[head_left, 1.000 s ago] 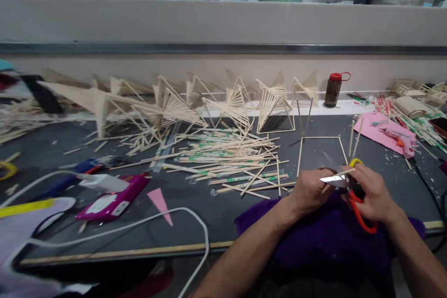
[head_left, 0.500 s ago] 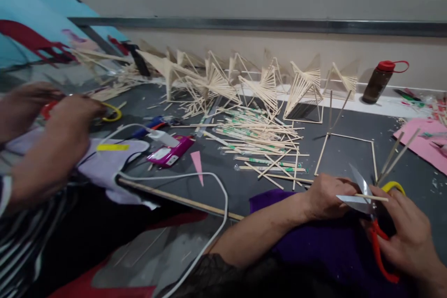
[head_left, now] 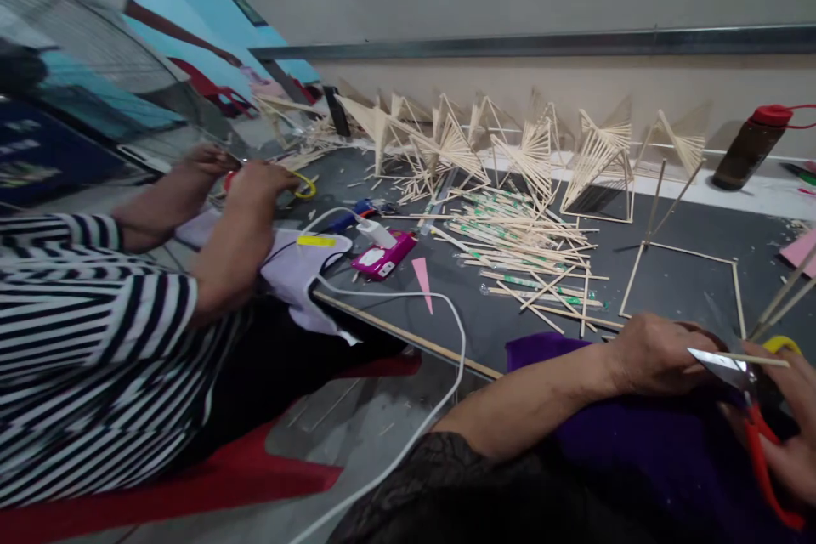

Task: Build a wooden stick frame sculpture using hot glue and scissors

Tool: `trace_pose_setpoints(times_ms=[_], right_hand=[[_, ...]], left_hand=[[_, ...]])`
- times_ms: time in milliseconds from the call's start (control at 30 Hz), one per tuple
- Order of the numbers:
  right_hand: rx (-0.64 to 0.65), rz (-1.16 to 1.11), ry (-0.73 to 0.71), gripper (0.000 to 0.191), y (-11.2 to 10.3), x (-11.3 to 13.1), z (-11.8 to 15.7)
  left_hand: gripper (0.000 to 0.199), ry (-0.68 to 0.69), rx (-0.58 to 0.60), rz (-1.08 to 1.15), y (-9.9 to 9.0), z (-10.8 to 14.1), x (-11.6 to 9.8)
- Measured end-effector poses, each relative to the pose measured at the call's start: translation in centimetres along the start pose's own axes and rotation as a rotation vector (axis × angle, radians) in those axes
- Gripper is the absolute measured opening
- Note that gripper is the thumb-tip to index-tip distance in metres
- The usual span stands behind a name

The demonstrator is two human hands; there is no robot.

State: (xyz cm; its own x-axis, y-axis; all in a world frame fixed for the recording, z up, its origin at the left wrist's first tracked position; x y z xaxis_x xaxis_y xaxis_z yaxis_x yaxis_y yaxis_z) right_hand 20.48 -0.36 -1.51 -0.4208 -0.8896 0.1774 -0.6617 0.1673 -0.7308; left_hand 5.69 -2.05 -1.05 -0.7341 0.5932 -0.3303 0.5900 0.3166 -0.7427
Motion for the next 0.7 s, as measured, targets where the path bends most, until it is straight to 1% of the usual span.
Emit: trace_pose_setpoints(times_ms=[133,233,367,500,700], right_hand=[[-0.009,-0.001,-0.004,0.048,0.0,-0.7,0.3],[-0.009,0.015,-0.006,0.048,0.1,-1.1,0.4],[-0.017,0.038,-0.026,0.048,-0.1,-0.9,0.1],[-0.040,0.037,-0.024,0.039,-0.3,-0.6,-0.5],[-0.038,0.008,-0.010,0.037,-0.2,-0.5,-1.1]], left_hand=[[0.023,-0.017,0.041,-0.004,0.4,-0.3,-0.1],[0.024,-0.056,0.033,0.015,0.6,-0.4,0.1],[0.026,-0.111,0.046,0.056,1.0,-0.1,0.5],[0.028,-0.124,0.064,0.073,1.4,-0.2,0.9],[0.030,-0.120,0.040,0.030,1.7,-0.4,1.5]])
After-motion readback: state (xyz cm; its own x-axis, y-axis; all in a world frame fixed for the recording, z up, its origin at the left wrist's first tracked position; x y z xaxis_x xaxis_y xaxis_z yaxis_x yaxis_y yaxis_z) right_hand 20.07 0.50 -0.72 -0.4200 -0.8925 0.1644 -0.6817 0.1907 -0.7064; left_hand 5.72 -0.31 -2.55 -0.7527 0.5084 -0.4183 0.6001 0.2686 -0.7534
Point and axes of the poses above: each hand's wrist, its own z-axis away from the middle knuckle, its own y-axis out of the palm, x = y × z, the point moved 7 cm from there along -z, towards the middle knuckle, and after that the axes turned 6 degrees about -x, right-handed, at the moved point
